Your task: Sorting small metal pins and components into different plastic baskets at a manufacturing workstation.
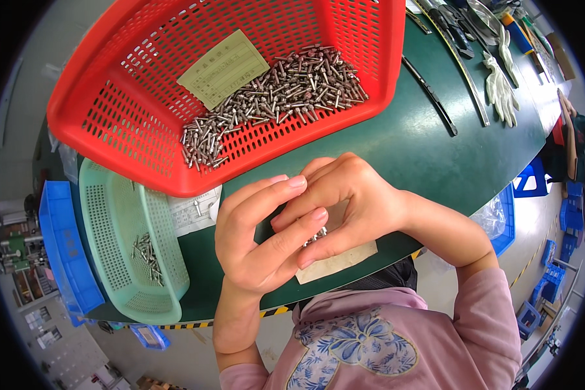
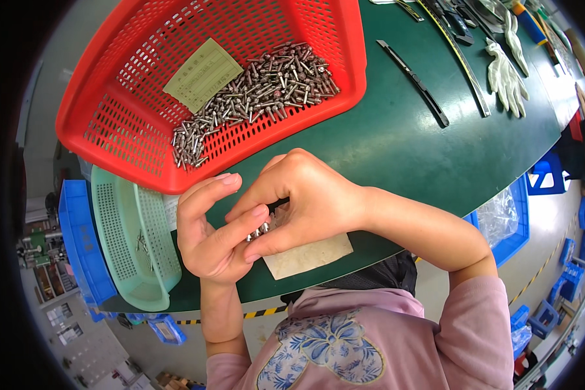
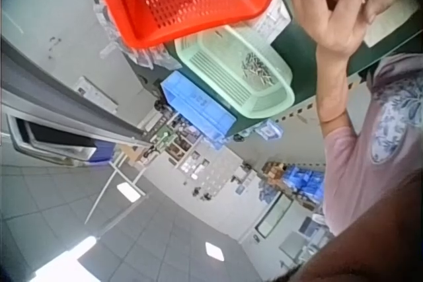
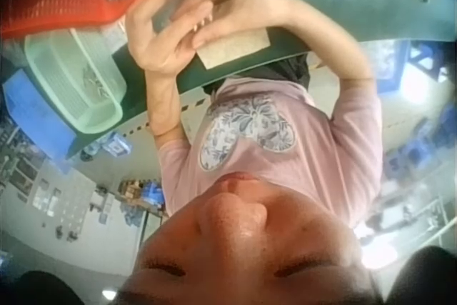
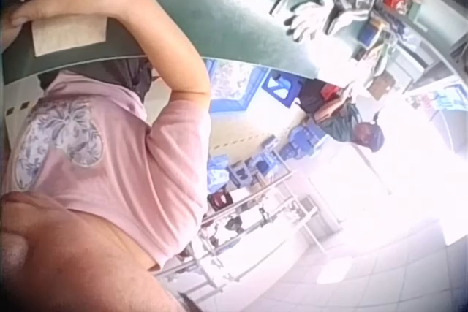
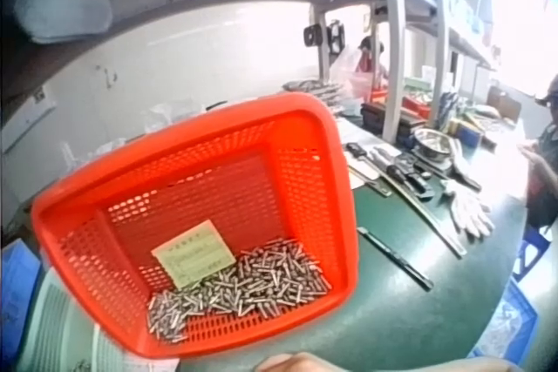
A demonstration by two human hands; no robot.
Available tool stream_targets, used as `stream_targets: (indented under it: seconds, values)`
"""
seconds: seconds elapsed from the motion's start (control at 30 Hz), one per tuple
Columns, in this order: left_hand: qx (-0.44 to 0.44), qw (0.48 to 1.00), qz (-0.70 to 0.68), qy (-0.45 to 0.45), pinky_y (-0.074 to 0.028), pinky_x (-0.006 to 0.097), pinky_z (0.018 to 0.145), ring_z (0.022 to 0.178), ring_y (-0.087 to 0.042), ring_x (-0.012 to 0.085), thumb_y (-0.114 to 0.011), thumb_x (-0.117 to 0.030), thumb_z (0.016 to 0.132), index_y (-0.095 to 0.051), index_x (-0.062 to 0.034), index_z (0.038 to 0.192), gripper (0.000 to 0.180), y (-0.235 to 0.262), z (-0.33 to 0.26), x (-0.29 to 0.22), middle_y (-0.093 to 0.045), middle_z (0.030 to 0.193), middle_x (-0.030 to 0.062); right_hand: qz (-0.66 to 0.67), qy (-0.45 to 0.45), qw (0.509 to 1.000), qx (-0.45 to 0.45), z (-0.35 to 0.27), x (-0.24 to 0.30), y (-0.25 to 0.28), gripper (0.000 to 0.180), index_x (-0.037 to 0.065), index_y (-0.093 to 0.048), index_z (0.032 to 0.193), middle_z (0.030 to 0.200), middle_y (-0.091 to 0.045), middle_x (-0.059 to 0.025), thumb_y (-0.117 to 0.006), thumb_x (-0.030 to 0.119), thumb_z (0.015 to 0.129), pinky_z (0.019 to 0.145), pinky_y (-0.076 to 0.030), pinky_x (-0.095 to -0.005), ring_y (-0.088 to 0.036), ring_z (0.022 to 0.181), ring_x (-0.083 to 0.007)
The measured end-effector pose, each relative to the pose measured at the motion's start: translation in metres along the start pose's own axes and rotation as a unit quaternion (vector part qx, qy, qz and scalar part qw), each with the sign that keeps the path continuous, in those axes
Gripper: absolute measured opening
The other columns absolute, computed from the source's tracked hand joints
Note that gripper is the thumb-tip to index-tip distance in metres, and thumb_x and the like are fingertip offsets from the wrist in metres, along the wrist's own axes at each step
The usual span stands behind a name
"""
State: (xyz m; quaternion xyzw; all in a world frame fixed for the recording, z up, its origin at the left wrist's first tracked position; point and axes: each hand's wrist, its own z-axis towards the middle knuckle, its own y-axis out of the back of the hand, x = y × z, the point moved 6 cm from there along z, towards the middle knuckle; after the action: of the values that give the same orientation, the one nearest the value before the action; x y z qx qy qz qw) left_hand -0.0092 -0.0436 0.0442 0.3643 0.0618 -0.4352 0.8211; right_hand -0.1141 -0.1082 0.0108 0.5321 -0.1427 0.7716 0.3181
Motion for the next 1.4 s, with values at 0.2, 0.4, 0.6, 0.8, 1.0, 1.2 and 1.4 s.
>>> stream_targets:
  seconds: [0.2,0.4,0.6,0.8,1.0,1.2,1.4]
  values:
    - [0.003,1.0,-0.006,0.007,-0.053,0.032,0.076,0.094,-0.06,0.0263,-0.075,-0.012,0.061,-0.074,-0.0106,0.094,0.032,0.0,0.002,-0.001,-0.063,0.107,0.011,0.005,-0.001,1.0,-0.004,0.0,0.001,0.001,0.035,0.002,-0.072,0.086,0.076,-0.07,-0.0083,-0.085,0.021,0.06,0.062,-0.051,-0.0283,-0.065,0.065,-0.0179]
    - [-0.017,1.0,0.008,0.01,-0.053,0.033,0.076,0.096,-0.06,0.0265,-0.074,-0.008,0.066,-0.073,-0.009,0.095,0.029,-0.001,-0.004,-0.002,-0.057,0.115,0.0142,-0.083,0.069,0.994,-0.027,-0.001,0.008,0.009,0.033,0.005,-0.073,0.087,0.08,-0.071,-0.0044,-0.084,0.025,0.063,0.07,-0.049,-0.0301,-0.066,0.069,-0.0188]
    - [-0.12,0.976,-0.116,0.142,-0.049,0.036,0.084,0.102,-0.058,0.0274,-0.056,0.0,0.07,-0.055,0.0019,0.094,0.025,0.01,-0.009,0.013,-0.049,0.12,0.0213,-0.277,0.17,0.942,-0.088,-0.002,0.025,0.014,0.038,0.009,-0.071,0.095,0.088,-0.072,-0.001,-0.083,0.03,0.066,0.078,-0.048,-0.0314,-0.069,0.079,-0.0143]
    - [-0.016,0.786,-0.447,0.428,-0.042,0.035,0.093,0.103,-0.055,0.0237,-0.058,-0.006,0.074,-0.058,0.0075,0.094,0.024,-0.013,-0.033,0.043,-0.051,0.117,0.0195,-0.314,0.196,0.921,-0.121,-0.005,0.027,0.013,0.037,0.012,-0.07,0.098,0.088,-0.07,0.0005,-0.08,0.026,0.066,0.08,-0.05,-0.0343,-0.067,0.081,-0.0135]
    - [0.036,0.698,-0.575,0.425,-0.047,0.029,0.087,0.102,-0.058,0.0182,-0.056,-0.002,0.085,-0.063,0.0127,0.101,0.023,-0.031,-0.034,0.023,-0.058,0.112,0.0146,-0.323,0.197,0.921,-0.093,-0.003,0.026,0.008,0.031,0.012,-0.07,0.098,0.096,-0.072,0.0007,-0.076,0.028,0.073,0.083,-0.047,-0.0339,-0.069,0.086,-0.0142]
    - [0.054,0.679,-0.606,0.41,-0.049,0.028,0.086,0.105,-0.058,0.0198,-0.057,0.003,0.086,-0.064,0.0126,0.102,0.02,-0.034,-0.034,0.021,-0.06,0.112,0.0161,-0.279,0.184,0.937,-0.103,-0.003,0.022,0.006,0.04,0.01,-0.069,0.099,0.089,-0.069,-0.0005,-0.076,0.019,0.06,0.079,-0.048,-0.0348,-0.066,0.08,-0.0167]
    - [0.051,0.731,-0.518,0.442,-0.049,0.038,0.091,0.102,-0.061,0.0294,-0.057,-0.004,0.084,-0.065,0.0118,0.099,0.023,-0.032,-0.03,0.021,-0.063,0.106,0.0211,-0.269,0.179,0.942,-0.09,-0.001,0.018,0.01,0.041,0.003,-0.069,0.1,0.084,-0.069,-0.0074,-0.076,0.029,0.069,0.071,-0.047,-0.0344,-0.066,0.072,-0.0219]
